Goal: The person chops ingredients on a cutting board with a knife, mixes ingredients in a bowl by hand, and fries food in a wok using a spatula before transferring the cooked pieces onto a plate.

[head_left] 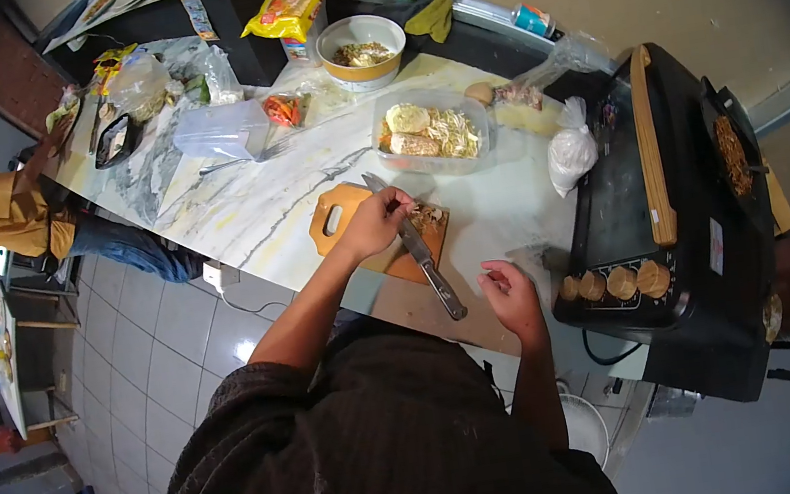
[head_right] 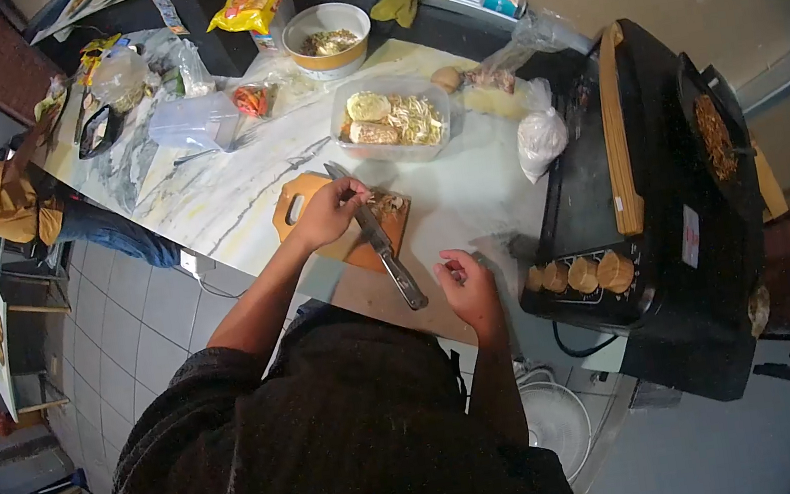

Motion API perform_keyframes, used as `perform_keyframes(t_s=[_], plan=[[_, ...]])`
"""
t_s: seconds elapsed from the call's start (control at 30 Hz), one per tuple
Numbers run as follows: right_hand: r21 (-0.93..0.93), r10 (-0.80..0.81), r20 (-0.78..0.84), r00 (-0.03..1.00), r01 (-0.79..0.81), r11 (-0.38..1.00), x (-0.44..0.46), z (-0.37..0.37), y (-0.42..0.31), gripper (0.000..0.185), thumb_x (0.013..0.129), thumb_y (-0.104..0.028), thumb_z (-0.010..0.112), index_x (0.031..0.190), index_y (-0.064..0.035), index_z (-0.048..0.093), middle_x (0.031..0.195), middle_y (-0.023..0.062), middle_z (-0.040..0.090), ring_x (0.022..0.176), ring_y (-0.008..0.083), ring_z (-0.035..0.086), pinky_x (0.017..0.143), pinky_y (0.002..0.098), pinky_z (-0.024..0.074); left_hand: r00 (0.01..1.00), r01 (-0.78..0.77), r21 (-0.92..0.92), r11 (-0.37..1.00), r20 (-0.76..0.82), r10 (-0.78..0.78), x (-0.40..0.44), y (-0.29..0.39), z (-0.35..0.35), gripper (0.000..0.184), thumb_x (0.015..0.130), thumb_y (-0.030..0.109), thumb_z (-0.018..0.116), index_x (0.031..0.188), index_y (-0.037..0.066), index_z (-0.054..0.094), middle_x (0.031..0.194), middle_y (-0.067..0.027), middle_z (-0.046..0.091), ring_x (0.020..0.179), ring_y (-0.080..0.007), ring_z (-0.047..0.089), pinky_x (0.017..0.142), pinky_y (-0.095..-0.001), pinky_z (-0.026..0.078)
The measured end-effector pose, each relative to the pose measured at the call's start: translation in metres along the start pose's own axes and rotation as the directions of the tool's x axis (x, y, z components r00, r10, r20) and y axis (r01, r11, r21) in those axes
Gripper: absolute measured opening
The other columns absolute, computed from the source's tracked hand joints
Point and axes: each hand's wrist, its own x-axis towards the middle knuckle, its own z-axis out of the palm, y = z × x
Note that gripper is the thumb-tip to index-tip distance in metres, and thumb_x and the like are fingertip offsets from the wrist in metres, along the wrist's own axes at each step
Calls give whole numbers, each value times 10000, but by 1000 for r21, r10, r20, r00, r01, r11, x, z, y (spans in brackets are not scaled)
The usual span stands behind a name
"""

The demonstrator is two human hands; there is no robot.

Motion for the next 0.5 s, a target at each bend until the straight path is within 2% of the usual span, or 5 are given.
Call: perform_keyframes(t_s=[0.07, 0.13, 0.17, 0.3, 0.5], plan=[[11, -5, 12, 1000, 4, 1000, 1, 1, 2, 281, 863, -175, 669, 1099, -28, 636, 868, 114, 677, 785, 174, 632, 722, 309, 499, 1000, -26, 39, 999, -7, 26, 3, -7, -1, 137, 910, 132, 604, 980, 14, 617, 871, -72, 657, 823, -164, 618, 761, -314, 483], [36, 19, -4, 1000, -18, 999, 4, 2, 8, 283, 866, -170, 670, 1106, -25, 634, 889, 116, 679, 805, 180, 638, 741, 309, 501, 985, -159, 37, 987, 69, 156, 9, -9, -2, 110, 881, 93, 607, 954, 15, 633, 895, -102, 677, 861, -225, 656, 775, -346, 499], [43, 16, 1, 1000, -16, 999, 8, 3, 13, 283, 866, -170, 670, 1106, -25, 634, 889, 116, 679, 805, 180, 638, 741, 309, 501, 971, -236, 149, 960, 66, 228, 13, -11, 0, 87, 842, 79, 612, 898, 20, 643, 866, -127, 671, 831, -291, 658, 746, -371, 508], [3, 112, -31, 993, -112, 994, 0, 3, 16, 298, 871, -182, 673, 1115, -16, 633, 938, 120, 685, 851, 175, 642, 770, 307, 498, 944, -313, 317, 895, 213, 254, 19, -5, 14, 113, 799, 142, 628, 804, 29, 633, 821, -156, 643, 786, -360, 620, 732, -421, 498], [56, 181, -176, 967, -174, 983, -17, 27, -3, 301, 884, -186, 660, 1127, -10, 635, 986, 107, 686, 857, 150, 631, 761, 296, 491, 851, -524, 416, 743, 270, 449, 20, -12, 18, 103, 790, 159, 650, 790, 56, 651, 800, -144, 634, 811, -338, 623, 743, -455, 486]])
